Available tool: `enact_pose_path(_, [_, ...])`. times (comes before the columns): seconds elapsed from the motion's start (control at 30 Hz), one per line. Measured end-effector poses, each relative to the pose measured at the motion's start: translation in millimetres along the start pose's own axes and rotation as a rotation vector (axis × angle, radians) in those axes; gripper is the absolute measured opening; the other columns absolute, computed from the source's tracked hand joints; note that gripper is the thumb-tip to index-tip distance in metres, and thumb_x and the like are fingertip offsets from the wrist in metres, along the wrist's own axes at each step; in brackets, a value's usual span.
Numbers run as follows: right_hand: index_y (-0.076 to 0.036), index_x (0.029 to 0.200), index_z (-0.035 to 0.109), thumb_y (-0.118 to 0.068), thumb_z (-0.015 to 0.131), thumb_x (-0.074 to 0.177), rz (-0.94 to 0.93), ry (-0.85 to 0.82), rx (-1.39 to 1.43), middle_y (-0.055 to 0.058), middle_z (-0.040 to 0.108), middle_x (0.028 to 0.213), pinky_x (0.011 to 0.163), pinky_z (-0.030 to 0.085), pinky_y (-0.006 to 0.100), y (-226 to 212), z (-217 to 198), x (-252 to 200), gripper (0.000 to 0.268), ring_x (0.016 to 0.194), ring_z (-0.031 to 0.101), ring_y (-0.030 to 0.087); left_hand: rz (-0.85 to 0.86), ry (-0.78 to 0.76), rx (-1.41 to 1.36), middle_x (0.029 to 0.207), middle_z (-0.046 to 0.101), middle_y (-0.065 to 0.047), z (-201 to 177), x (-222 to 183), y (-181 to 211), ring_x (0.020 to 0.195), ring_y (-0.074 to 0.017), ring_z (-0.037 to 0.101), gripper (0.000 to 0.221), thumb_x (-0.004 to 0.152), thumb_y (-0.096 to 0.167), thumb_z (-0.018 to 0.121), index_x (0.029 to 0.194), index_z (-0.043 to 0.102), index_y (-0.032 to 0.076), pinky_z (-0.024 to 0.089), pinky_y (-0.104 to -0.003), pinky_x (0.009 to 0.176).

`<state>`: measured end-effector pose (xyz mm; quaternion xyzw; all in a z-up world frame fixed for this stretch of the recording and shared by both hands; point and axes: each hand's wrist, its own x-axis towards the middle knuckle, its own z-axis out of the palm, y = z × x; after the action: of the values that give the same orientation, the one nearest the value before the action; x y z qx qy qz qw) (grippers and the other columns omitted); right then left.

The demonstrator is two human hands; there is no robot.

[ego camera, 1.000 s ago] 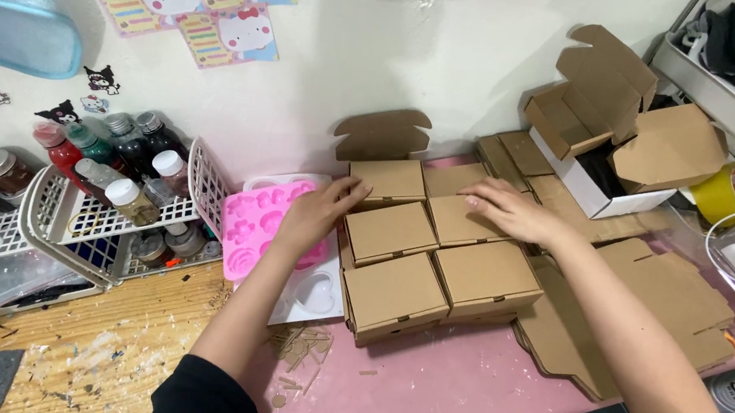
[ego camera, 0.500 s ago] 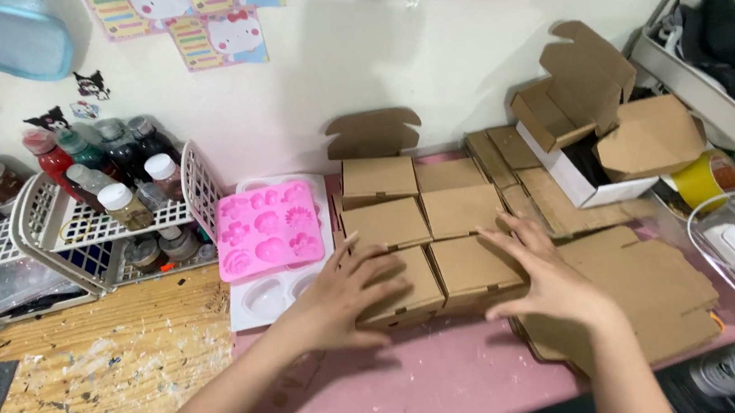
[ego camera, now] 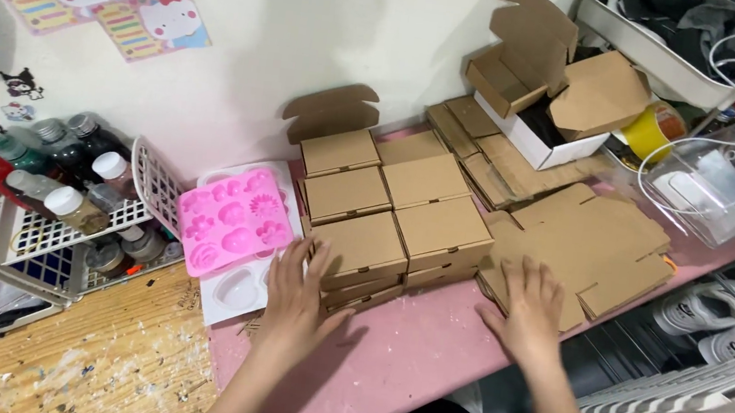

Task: Folding cardboard shipping boxes and placing small clear plastic items inside them.

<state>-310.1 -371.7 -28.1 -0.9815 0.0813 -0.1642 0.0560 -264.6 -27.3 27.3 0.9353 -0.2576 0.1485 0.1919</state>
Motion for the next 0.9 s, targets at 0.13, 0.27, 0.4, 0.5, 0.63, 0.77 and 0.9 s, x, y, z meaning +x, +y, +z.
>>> enact_pose_path(0.13, [-0.008,0.144,0.052,-0.044,0.077,0.079,0.053,0.167,0.068,0.022,0.046,0.151,0.118,0.028,0.066,8.2,44.0,-5.8,0.078,0.144,0.039,0.044,-0.064,0.027,-0.073,0.156,0.014,-0.031,18.8,-9.1,-5.6,0.146,-0.0491,0.016,0.118,0.073,0.043,0.086,0.155,0.009,0.004,0.015,-0.068,0.117])
enact_pose_path(0.27, [-0.011,0.143,0.055,-0.043,0.076,0.078,0.122,0.136,0.003,0.022,0.045,0.151,0.114,0.022,0.071,-10.1,43.6,4.5,0.075,0.143,0.035,0.046,-0.112,0.014,-0.158,0.157,0.014,-0.028,23.8,-11.5,-3.8,0.147,-0.0474,0.018,0.113,0.075,0.039,0.085,0.154,0.011,0.006,0.02,-0.064,0.12])
enact_pose_path(0.4, [-0.015,0.145,0.054,-0.042,0.074,0.083,0.165,0.111,0.031,0.018,0.044,0.155,0.115,0.019,0.074,-6.9,53.4,9.7,0.072,0.147,0.032,0.045,-0.118,-0.047,-0.15,0.155,0.009,-0.031,27.4,-9.7,1.4,0.146,-0.0525,0.013,0.113,0.078,0.038,0.086,0.154,0.01,0.003,0.016,-0.068,0.116])
enact_pose_path(0.5, [-0.017,0.148,0.05,-0.041,0.077,0.076,0.163,-0.061,-0.003,0.02,0.037,0.157,0.113,0.015,0.072,11.2,58.7,15.5,0.08,0.146,0.026,0.045,-0.125,-0.028,-0.157,0.155,0.01,-0.032,26.7,-10.1,0.4,0.145,-0.0526,0.016,0.111,0.076,0.037,0.086,0.152,0.012,0.003,0.019,-0.066,0.117])
enact_pose_path(0.63, [-0.021,0.147,0.052,-0.04,0.075,0.078,0.165,-0.051,0.072,0.013,0.039,0.16,0.118,0.016,0.071,8.0,29.4,7.0,0.075,0.15,0.027,0.042,-0.09,0.068,-0.19,0.153,0.012,-0.03,30.8,-11.8,0.4,0.144,-0.0516,0.018,0.109,0.073,0.036,0.086,0.15,0.016,0.003,0.023,-0.064,0.117])
enact_pose_path(0.77, [-0.012,0.148,0.045,-0.039,0.075,0.087,0.22,0.277,0.385,0.019,0.022,0.163,0.121,0.023,0.062,20.0,5.4,-25.9,0.073,0.151,0.022,0.04,0.28,0.47,-0.247,0.149,0.035,-0.021,62.1,-28.1,5.6,0.14,-0.0401,0.039,0.071,0.089,0.032,0.079,0.142,0.037,0.01,0.036,-0.054,0.116])
enact_pose_path(0.9, [0.004,0.167,0.01,-0.016,0.061,0.109,0.353,0.694,0.636,0.03,0.002,0.175,0.138,0.006,0.052,79.7,86.2,-67.6,0.079,0.163,0.005,0.039,0.371,-0.106,-0.564,0.141,0.059,-0.013,49.6,-20.9,68.9,0.136,-0.0318,0.056,0.046,0.098,0.027,0.071,0.137,0.053,0.012,0.045,-0.045,0.116])
